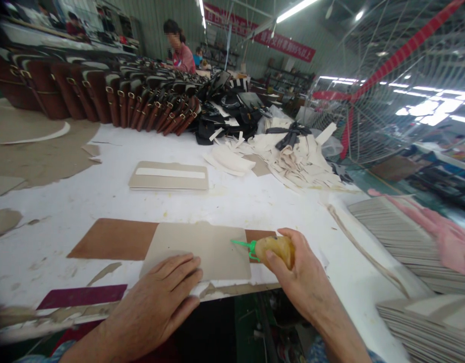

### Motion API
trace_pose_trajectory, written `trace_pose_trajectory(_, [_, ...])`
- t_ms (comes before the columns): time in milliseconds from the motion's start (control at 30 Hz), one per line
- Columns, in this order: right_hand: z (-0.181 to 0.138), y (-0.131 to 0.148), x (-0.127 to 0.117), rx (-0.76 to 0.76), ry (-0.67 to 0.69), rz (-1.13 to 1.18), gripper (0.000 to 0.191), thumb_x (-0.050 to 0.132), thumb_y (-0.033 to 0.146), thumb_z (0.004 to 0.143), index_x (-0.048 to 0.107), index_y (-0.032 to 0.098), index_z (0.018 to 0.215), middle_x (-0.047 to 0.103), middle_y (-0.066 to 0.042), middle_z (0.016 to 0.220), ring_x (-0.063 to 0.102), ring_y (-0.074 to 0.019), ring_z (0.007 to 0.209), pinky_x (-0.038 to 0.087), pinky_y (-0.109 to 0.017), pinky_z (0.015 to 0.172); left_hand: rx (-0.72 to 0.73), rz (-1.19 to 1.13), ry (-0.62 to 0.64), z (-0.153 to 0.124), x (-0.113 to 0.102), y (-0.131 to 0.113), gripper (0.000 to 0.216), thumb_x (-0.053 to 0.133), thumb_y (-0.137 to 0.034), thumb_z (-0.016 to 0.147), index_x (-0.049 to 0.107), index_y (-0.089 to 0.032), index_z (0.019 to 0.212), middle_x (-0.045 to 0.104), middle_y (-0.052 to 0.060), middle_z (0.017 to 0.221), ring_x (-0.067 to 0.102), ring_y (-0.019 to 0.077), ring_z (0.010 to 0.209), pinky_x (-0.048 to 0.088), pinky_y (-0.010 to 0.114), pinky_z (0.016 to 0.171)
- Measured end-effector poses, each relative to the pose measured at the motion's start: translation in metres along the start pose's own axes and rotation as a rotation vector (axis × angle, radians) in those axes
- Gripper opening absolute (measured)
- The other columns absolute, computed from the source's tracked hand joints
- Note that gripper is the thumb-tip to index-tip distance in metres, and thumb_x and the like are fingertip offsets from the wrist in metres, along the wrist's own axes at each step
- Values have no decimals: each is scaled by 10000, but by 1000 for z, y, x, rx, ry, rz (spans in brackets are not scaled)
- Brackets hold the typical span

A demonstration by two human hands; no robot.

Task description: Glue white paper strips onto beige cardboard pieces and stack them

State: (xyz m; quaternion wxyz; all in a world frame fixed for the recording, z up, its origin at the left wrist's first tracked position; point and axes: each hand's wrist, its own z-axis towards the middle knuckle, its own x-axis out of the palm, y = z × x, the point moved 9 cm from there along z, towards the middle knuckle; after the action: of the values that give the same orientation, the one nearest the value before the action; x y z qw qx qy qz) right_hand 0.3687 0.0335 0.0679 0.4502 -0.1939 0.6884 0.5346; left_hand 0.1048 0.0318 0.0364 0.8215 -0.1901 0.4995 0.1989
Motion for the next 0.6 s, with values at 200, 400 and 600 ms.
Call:
trace_pose_trajectory(200, [-1,0,0,-13,38,-18,607,514,722,831,576,253,1212,750,-74,970,690,-298,848,506,-450,786,-7,-11,8,0,1,0,330,514,-374,1050,668,-163,1251,718,97,1327,639,284,1249,535,455,1078])
trace_pose_trajectory(400, [-7,1,-3,-77,-19,-38,575,499,656,901,598,265,1311,783,-60,933,718,-299,810,520,-448,764,-13,-22,11,-1,2,1,326,535,-362,1040,667,-153,1254,718,112,1321,639,299,1244,539,477,1072])
trace_pose_trajectory(600, [-9,1,-4,-133,-49,-10,516,499,626,936,623,279,1296,777,-70,1098,718,-306,953,517,-463,850,-16,-35,20,-1,3,1,329,572,-358,1023,669,-151,1260,713,118,1336,638,310,1256,542,487,1079])
